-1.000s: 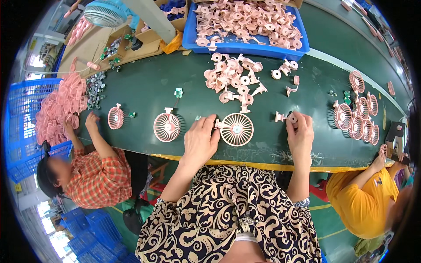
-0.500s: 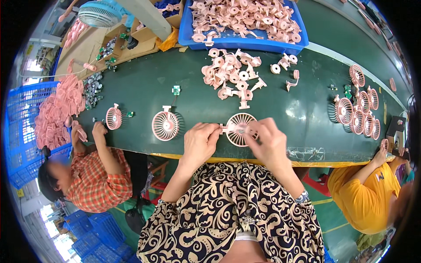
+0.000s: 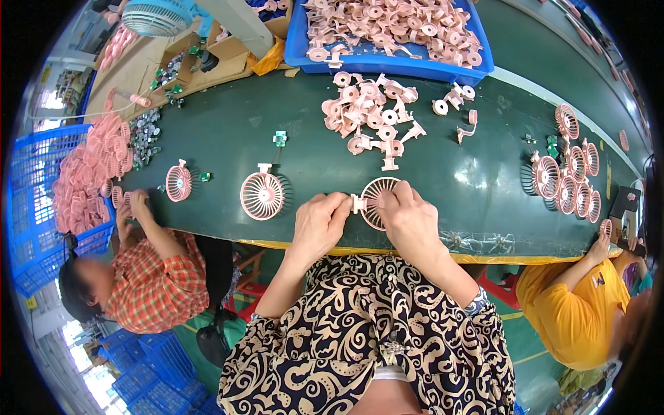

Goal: The person assembles portable fan components by attaching plastic brackets onto the fan frame grilles by hand and placing the assembled pieces onto the workbench.

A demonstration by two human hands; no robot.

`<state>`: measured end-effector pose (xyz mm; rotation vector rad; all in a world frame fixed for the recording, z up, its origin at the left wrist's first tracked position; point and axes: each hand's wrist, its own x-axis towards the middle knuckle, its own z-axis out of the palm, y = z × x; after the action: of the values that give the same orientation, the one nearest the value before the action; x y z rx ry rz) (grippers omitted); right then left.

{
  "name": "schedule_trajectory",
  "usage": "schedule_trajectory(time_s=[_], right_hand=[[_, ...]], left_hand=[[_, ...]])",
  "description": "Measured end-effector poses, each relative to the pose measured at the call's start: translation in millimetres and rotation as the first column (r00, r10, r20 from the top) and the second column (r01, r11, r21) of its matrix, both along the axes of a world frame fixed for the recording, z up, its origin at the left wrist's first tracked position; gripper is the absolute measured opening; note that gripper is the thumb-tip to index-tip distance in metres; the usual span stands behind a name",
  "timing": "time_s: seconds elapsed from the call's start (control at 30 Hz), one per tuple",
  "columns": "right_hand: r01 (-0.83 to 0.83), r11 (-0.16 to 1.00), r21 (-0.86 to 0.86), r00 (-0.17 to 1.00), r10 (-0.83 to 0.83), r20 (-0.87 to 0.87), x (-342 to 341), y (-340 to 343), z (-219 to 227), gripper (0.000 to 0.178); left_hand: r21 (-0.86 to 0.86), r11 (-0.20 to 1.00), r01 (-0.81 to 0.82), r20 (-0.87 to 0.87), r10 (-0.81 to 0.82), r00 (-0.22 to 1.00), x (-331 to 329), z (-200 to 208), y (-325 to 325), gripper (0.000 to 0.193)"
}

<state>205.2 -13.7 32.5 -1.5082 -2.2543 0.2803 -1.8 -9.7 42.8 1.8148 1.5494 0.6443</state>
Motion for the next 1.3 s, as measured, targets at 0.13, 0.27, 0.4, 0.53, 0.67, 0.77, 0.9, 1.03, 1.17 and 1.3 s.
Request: schedule_trajectory(time_s=[0.13,0.27,0.4,0.53,0.67,0.77,0.9,1.03,1.17,1.3], right_hand=[[-0.015,0.998,-0.064,0.992,0.023,0.120,-1,3,3,0.013],[-0.005,0.997,-0.072,0.996,0.011,0.084,0,4,2,0.012],[0.001,0.999,-0.050,0.993,-0.007,-0.119,0,2,7,0.018],[-0.051,0.996,-0.067,0.965,0.031,-0.261,9,-3,15,0.036],[-0.100,0.989,-0.105,0.954,0.066,-0.291,33,-9,25,0.048],[0.063,0.977,-0.205,0.956,-0.117,-0.268,62,-11,35,0.045],[0.445,0.868,-0.222,0.880,-0.470,-0.073,126,-21,47,0.042],[0.707,0.705,0.055,0.695,-0.707,0.128,176,-32,37,0.028],[0.747,0.657,0.102,0.659,-0.752,0.014,180,-19,32,0.026],[0.648,0.754,0.110,0.762,-0.642,-0.087,151,28,27,0.030]], left_hand=[[-0.038,0.998,-0.042,-0.041,0.041,0.998,9,2,3,0.021],[0.050,0.996,-0.074,-0.033,0.075,0.997,27,-7,4,0.037],[0.119,0.990,-0.075,0.016,0.074,0.997,27,-14,4,0.040],[0.125,0.989,-0.074,0.046,0.068,0.997,28,-15,4,0.034],[0.162,0.986,-0.025,0.093,0.010,0.996,16,-10,8,0.033],[0.166,0.977,-0.136,0.104,0.120,0.987,-9,1,8,0.035],[0.312,0.880,-0.358,0.099,0.345,0.933,-54,7,10,0.033],[0.600,0.710,-0.370,-0.116,0.534,0.837,-97,1,7,0.031],[0.626,0.683,-0.376,-0.219,0.616,0.756,-109,-6,-3,0.028],[0.347,0.808,-0.476,-0.041,0.520,0.853,-106,-12,-12,0.022]])
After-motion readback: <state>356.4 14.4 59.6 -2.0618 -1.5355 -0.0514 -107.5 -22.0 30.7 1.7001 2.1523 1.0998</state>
